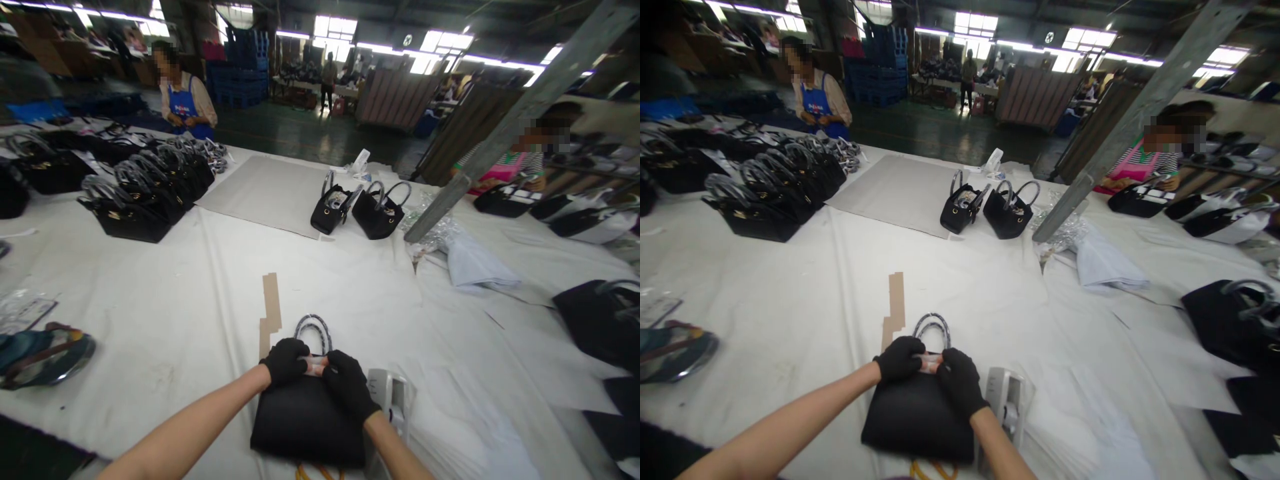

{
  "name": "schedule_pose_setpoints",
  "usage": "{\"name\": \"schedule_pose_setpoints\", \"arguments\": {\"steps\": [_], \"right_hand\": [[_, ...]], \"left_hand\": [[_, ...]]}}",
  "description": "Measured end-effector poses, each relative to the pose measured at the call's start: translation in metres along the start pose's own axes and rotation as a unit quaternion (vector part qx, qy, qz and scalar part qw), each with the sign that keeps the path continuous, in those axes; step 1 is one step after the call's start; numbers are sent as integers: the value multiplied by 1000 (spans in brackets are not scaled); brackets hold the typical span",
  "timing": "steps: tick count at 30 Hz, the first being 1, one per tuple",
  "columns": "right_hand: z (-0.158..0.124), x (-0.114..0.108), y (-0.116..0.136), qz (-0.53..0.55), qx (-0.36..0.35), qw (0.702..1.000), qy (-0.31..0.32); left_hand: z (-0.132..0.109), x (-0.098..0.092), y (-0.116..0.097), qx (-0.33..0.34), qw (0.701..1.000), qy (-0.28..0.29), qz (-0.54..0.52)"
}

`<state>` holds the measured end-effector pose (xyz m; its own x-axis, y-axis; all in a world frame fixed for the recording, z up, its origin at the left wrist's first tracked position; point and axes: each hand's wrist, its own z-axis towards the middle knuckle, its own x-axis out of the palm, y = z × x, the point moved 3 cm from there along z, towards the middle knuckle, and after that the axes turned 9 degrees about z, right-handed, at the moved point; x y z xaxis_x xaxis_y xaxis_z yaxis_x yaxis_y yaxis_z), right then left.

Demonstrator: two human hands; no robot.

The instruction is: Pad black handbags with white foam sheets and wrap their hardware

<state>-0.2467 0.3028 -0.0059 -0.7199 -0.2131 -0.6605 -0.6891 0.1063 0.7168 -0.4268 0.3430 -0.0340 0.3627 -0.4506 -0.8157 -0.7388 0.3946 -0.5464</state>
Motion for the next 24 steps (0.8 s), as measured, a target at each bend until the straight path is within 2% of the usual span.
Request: {"name": "schedule_pose_setpoints", "arguments": {"steps": [4,9,11,16,21,24], "right_hand": [[9,-5,-2,18,6,999,28],[33,-5,-9,4,-37,987,154],[43,-4,-12,-12,-40,983,181],[53,4,-9,-43,-21,985,168],[48,10,-6,-52,-24,988,143],[45,10,-9,-41,-25,989,141]], "left_hand": [[7,0,0,-2,1000,17,-14],[20,-4,2,-14,998,65,-13],[27,-4,2,-17,996,88,-9],[33,-6,-3,0,994,105,12],[20,-4,-12,25,996,80,31],[14,0,-13,13,997,57,41]]}}
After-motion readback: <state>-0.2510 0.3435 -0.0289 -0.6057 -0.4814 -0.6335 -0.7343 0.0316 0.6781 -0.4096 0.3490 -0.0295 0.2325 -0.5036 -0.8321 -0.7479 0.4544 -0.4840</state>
